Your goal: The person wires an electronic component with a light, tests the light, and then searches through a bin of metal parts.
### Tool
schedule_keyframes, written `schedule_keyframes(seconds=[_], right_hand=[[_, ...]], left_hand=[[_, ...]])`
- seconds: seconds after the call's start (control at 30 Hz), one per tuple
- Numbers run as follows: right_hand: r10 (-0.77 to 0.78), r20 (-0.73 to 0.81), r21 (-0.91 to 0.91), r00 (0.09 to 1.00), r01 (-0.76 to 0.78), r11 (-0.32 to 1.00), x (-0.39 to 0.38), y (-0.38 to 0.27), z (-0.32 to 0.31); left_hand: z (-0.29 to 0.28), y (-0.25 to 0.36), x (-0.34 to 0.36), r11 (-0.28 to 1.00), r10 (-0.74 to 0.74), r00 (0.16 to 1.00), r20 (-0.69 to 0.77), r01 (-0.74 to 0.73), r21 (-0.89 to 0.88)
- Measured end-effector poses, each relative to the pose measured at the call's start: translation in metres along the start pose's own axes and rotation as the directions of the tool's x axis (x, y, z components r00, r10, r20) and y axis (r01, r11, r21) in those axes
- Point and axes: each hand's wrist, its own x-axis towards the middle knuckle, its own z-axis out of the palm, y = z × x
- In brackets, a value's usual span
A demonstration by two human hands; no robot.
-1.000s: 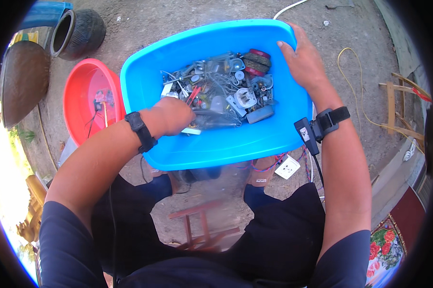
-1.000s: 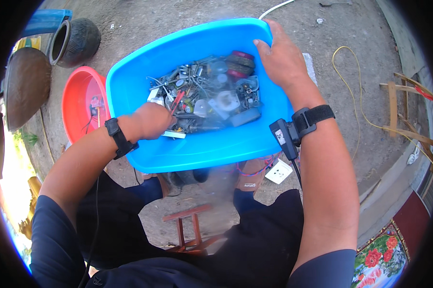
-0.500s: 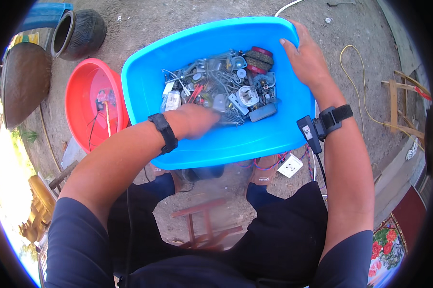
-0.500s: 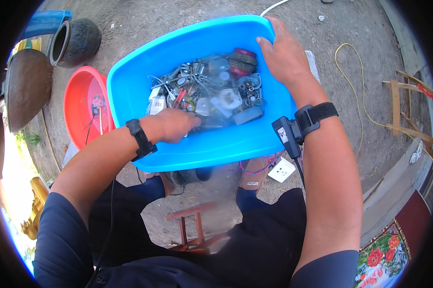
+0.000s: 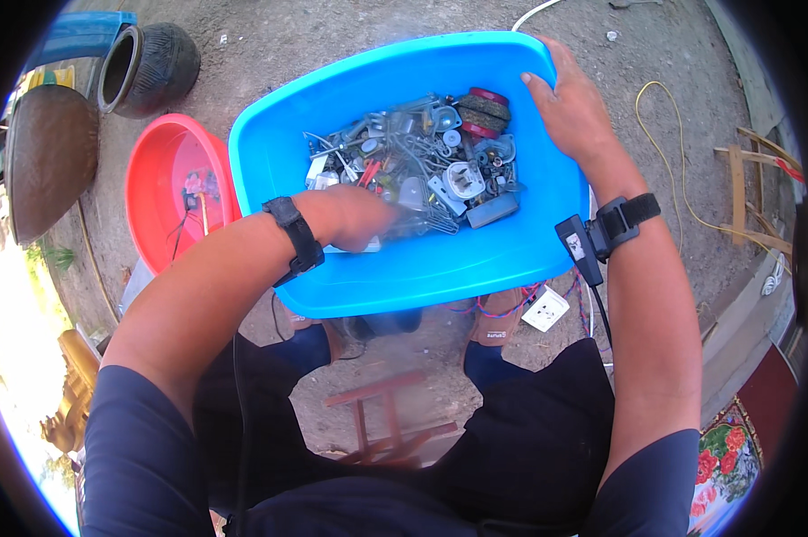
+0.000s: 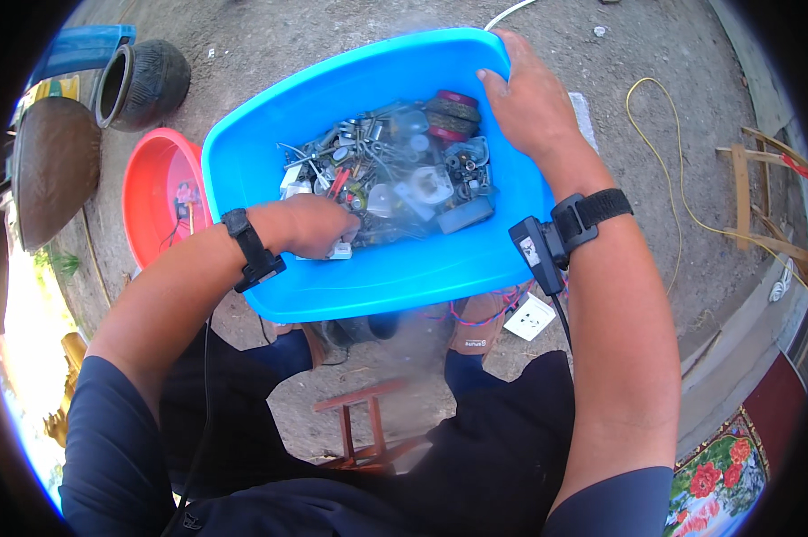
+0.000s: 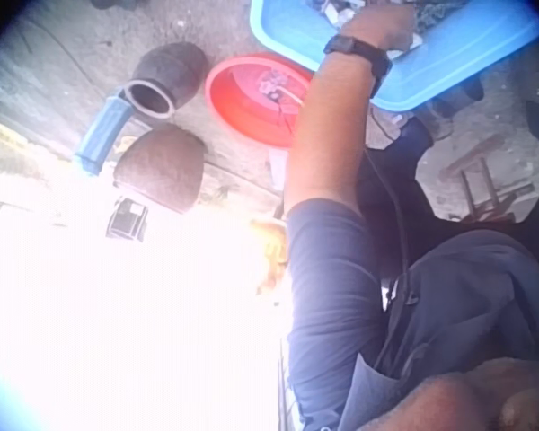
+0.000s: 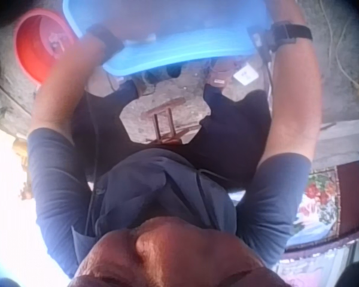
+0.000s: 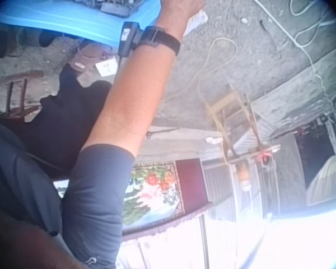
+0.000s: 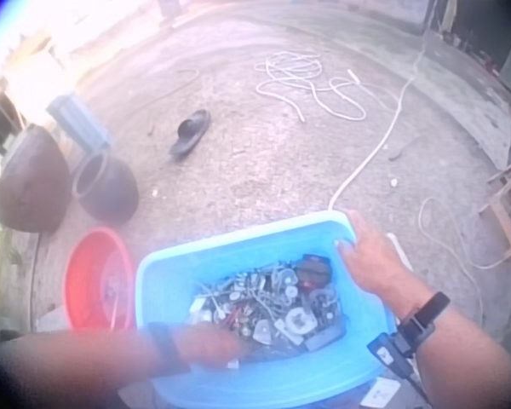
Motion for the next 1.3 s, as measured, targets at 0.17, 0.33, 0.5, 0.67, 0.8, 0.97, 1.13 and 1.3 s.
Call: schedule_keyframes(seconds=[0.17,0.33,0.5,0.67,0.8,0.97,1.13,1.3], right_hand=[[0.013,0.020,0.002,1.000,-0.013,1.000,-0.001,-0.002,-0.003],[0.000,0.014,0.023,1.000,0.000,1.000,-0.002,-0.001,-0.002],[0.038,0.031,0.039,0.999,-0.039,0.998,-0.001,-0.002,-0.002],[-0.056,-0.025,0.025,0.998,0.057,0.998,0.000,0.001,0.000],[-0.021,-0.007,0.033,1.000,0.022,0.999,-0.002,0.000,0.000],[-0.068,-0.030,0.033,0.997,0.069,0.997,-0.001,0.004,0.001],[-0.030,0.007,0.053,1.000,0.029,0.998,0.001,-0.002,-0.003],[-0.025,-0.009,0.048,1.000,0.025,0.999,0.000,0.003,0.000]], left_hand=[[-0.009,-0.019,-0.019,0.962,-0.203,0.970,0.133,0.172,0.213],[-0.009,-0.038,-0.015,0.958,-0.254,0.959,-0.130,0.268,0.103],[-0.001,-0.034,-0.006,0.993,-0.097,0.891,-0.444,0.116,0.016],[0.003,-0.022,0.008,0.982,-0.173,0.968,-0.181,0.184,0.044],[0.004,-0.011,-0.007,0.986,-0.088,0.965,-0.248,0.048,-0.160],[0.010,-0.008,-0.006,0.987,-0.043,0.982,-0.186,0.013,-0.159],[0.038,-0.010,0.006,0.990,0.019,0.993,-0.119,-0.035,-0.138],[0.032,-0.004,0.000,0.994,0.082,0.992,-0.097,-0.088,-0.057]])
